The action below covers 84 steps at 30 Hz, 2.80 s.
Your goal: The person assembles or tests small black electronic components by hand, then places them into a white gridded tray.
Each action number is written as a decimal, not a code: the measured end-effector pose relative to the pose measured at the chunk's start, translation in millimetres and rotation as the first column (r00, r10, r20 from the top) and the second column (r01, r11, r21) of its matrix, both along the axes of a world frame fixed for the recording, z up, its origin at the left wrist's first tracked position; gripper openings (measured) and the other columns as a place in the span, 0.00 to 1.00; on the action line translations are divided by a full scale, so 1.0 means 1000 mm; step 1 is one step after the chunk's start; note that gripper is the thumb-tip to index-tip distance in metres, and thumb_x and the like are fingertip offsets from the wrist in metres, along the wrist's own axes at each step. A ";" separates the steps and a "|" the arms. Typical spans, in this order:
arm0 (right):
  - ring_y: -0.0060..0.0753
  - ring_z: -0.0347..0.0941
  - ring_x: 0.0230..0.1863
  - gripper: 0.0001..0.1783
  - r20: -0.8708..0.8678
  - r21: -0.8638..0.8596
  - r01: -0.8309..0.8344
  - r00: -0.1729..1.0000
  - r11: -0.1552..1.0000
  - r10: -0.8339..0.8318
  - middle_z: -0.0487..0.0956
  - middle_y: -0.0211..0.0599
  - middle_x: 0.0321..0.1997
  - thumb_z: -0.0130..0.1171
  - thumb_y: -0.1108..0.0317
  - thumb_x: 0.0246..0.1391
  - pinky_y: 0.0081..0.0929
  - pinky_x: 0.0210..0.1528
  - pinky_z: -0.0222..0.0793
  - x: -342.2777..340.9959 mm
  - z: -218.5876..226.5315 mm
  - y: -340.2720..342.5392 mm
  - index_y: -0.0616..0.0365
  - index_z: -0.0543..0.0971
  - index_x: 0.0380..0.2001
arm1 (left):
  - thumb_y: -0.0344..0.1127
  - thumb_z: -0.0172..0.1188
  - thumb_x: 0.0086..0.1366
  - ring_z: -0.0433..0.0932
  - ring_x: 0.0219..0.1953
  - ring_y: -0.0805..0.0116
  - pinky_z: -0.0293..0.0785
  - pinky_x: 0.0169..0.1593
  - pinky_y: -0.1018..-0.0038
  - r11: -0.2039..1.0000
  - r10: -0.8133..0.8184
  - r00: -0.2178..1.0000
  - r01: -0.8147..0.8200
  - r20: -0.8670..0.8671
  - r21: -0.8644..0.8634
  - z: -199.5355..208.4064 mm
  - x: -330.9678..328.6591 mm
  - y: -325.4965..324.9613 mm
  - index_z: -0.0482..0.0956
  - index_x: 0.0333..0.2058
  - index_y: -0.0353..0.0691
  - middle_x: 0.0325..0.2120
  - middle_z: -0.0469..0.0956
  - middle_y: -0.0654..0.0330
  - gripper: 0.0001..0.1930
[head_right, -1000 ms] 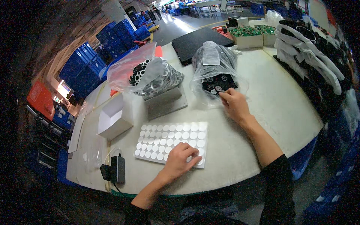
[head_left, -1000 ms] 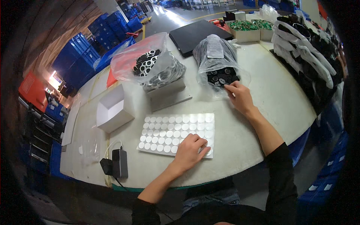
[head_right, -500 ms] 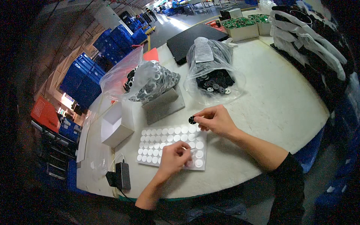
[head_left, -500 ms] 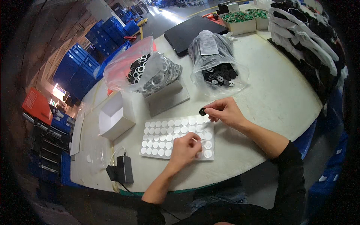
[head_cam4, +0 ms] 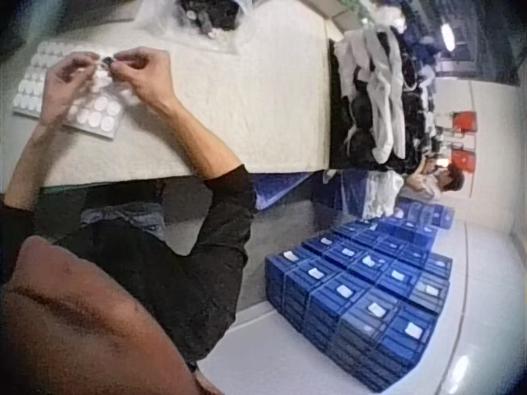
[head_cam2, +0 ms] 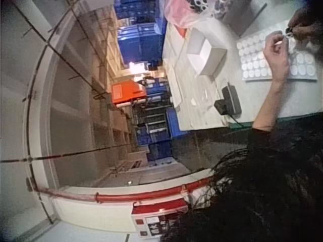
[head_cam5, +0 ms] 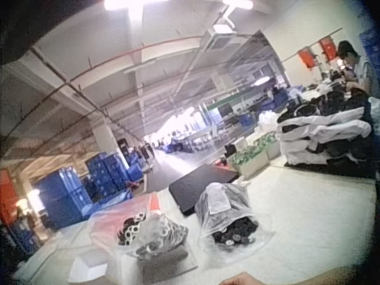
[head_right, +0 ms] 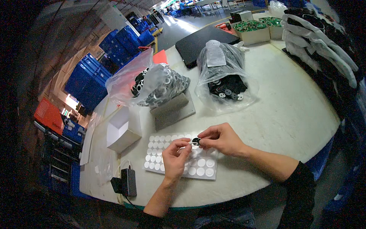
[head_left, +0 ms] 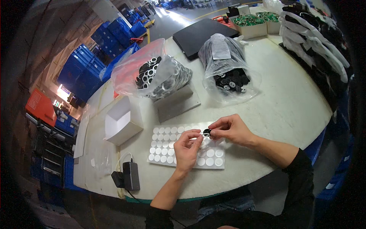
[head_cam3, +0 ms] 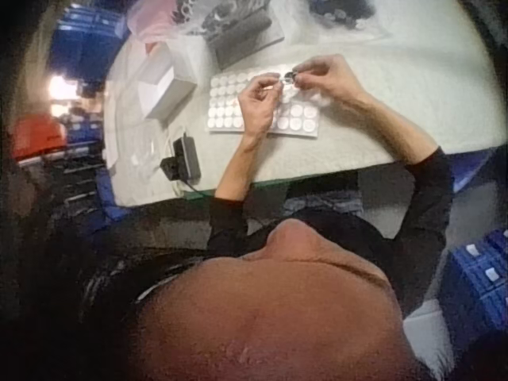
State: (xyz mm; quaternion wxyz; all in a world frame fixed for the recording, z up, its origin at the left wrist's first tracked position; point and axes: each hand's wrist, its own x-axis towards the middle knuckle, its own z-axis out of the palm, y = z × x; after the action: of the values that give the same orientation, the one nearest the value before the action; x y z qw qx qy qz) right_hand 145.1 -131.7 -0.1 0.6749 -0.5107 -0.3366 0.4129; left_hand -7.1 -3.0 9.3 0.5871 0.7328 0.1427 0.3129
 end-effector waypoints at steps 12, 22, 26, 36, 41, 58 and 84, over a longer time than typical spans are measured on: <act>0.29 0.79 0.38 0.12 -0.104 0.007 -0.061 0.993 0.998 0.061 0.81 0.44 0.38 0.60 0.77 0.53 0.23 0.42 0.78 -0.006 -0.002 0.001 0.71 0.77 0.42 | 0.23 0.60 0.60 0.80 0.32 0.71 0.77 0.40 0.77 0.995 0.013 0.999 -0.017 -0.037 -0.101 -0.001 0.001 -0.008 0.77 0.33 0.29 0.33 0.80 0.55 0.03; 0.23 0.78 0.33 0.11 0.079 0.010 -0.011 0.997 1.000 0.010 0.81 0.38 0.32 0.64 0.76 0.48 0.20 0.38 0.75 -0.009 0.002 -0.003 0.69 0.79 0.36 | 0.22 0.59 0.61 0.80 0.32 0.70 0.79 0.39 0.77 0.963 -0.002 1.000 -0.001 -0.012 -0.268 0.002 0.000 -0.012 0.76 0.35 0.26 0.32 0.79 0.53 0.05; 0.22 0.77 0.32 0.09 0.170 -0.051 0.013 0.985 0.999 -0.004 0.81 0.37 0.30 0.64 0.76 0.49 0.20 0.36 0.75 -0.008 0.002 -0.002 0.68 0.79 0.34 | 0.22 0.58 0.61 0.80 0.31 0.71 0.79 0.38 0.78 0.953 -0.046 0.999 0.038 -0.020 -0.302 0.002 -0.001 -0.012 0.77 0.36 0.26 0.31 0.80 0.53 0.05; 0.16 0.73 0.24 0.11 0.210 -0.122 0.039 0.978 0.992 -0.013 0.79 0.33 0.21 0.67 0.69 0.44 0.17 0.27 0.69 -0.017 0.005 -0.005 0.68 0.81 0.26 | 0.23 0.62 0.56 0.79 0.30 0.74 0.77 0.36 0.79 0.996 -0.081 0.992 0.075 -0.101 -0.056 0.002 -0.001 -0.005 0.78 0.32 0.28 0.27 0.80 0.58 0.05; 0.17 0.73 0.24 0.10 0.163 -0.061 0.116 0.981 0.991 -0.105 0.80 0.34 0.22 0.66 0.70 0.45 0.16 0.28 0.70 -0.021 -0.001 -0.003 0.68 0.81 0.26 | 0.24 0.62 0.58 0.79 0.30 0.73 0.77 0.38 0.77 0.963 -0.069 0.994 0.043 -0.088 -0.267 0.005 0.001 -0.006 0.78 0.33 0.28 0.28 0.80 0.57 0.05; 0.14 0.69 0.18 0.09 0.758 -0.055 -0.044 0.649 0.998 0.070 0.76 0.32 0.14 0.64 0.69 0.42 0.19 0.21 0.67 -0.008 0.006 -0.002 0.63 0.79 0.18 | 0.25 0.60 0.53 0.74 0.27 0.77 0.71 0.32 0.79 0.887 -0.262 0.908 0.360 -0.328 0.288 0.017 -0.002 0.009 0.80 0.30 0.31 0.23 0.78 0.61 0.05; 0.43 0.77 0.31 0.10 0.829 0.197 0.670 0.276 0.716 -0.486 0.80 0.44 0.29 0.61 0.68 0.48 0.33 0.36 0.72 0.091 -0.007 0.000 0.60 0.80 0.33 | 0.22 0.60 0.58 0.80 0.34 0.65 0.79 0.42 0.72 0.848 -0.267 0.963 0.226 -0.018 -0.479 0.007 -0.013 0.014 0.76 0.34 0.28 0.32 0.79 0.53 0.06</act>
State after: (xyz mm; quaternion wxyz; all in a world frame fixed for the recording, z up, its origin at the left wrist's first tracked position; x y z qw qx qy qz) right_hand 236.4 -131.8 -7.0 0.4756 -0.7901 -0.3640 -0.1307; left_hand -20.1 11.4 16.6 0.7768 0.5920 0.1438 0.1595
